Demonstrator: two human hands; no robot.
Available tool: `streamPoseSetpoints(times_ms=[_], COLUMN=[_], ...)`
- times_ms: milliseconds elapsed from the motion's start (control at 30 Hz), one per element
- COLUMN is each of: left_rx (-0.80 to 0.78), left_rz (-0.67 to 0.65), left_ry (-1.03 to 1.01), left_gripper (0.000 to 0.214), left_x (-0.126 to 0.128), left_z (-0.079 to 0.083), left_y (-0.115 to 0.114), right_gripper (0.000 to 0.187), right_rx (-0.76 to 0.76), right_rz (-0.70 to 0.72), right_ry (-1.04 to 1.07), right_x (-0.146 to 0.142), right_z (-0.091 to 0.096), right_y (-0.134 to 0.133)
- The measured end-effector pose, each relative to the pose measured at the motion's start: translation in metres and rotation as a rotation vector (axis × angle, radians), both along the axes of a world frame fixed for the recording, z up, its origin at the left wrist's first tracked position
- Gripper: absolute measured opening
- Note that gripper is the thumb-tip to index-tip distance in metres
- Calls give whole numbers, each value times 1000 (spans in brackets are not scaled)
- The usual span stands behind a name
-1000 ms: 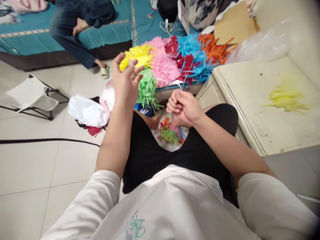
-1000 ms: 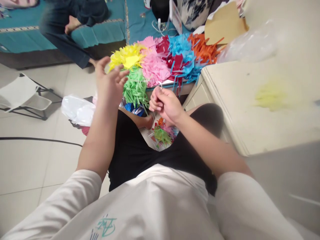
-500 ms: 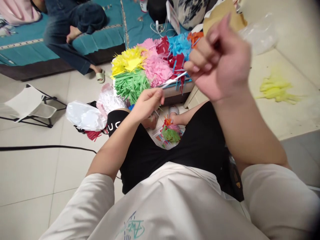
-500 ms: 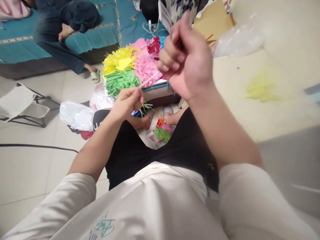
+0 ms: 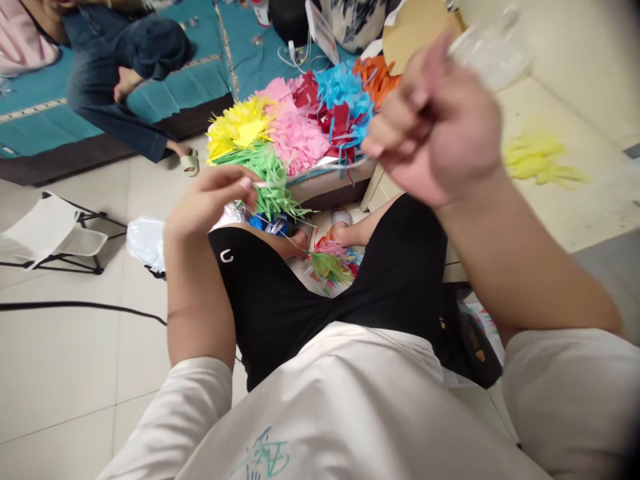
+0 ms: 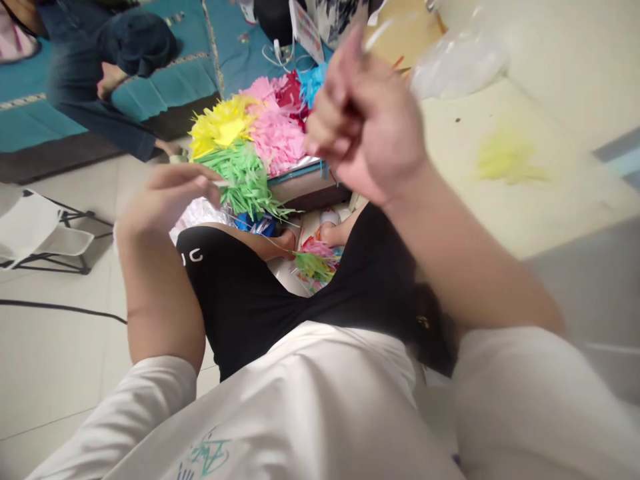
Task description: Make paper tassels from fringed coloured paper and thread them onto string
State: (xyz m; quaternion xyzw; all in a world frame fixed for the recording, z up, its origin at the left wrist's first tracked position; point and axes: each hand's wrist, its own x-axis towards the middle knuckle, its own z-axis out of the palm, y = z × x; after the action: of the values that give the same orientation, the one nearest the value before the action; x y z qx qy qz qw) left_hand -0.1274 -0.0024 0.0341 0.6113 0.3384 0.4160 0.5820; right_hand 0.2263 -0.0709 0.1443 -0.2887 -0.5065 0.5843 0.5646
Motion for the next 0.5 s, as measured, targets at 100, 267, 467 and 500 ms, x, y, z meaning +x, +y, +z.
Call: streamPoseSetpoints(times_ms=[100, 267, 467, 500], left_rx=[-74, -67, -278, -335], left_rz=[16, -301, -177, -79], left_ry=[91, -66, -272, -299], left_gripper=[35, 58, 66, 62], left_x=[56, 138, 124, 117], left_z=[4, -2, 8, 14], left_y=[-29, -69, -73, -73], right_gripper=[60, 60, 40, 37], right_rx=[-79, 25, 286, 298], right_rz=[160, 171, -183, -286], right_ry=[-38, -181, -537, -594], right_x=[-28, -42, 28, 46], right_z=[-26, -51, -67, -74], right_y=[-11, -5, 3, -5])
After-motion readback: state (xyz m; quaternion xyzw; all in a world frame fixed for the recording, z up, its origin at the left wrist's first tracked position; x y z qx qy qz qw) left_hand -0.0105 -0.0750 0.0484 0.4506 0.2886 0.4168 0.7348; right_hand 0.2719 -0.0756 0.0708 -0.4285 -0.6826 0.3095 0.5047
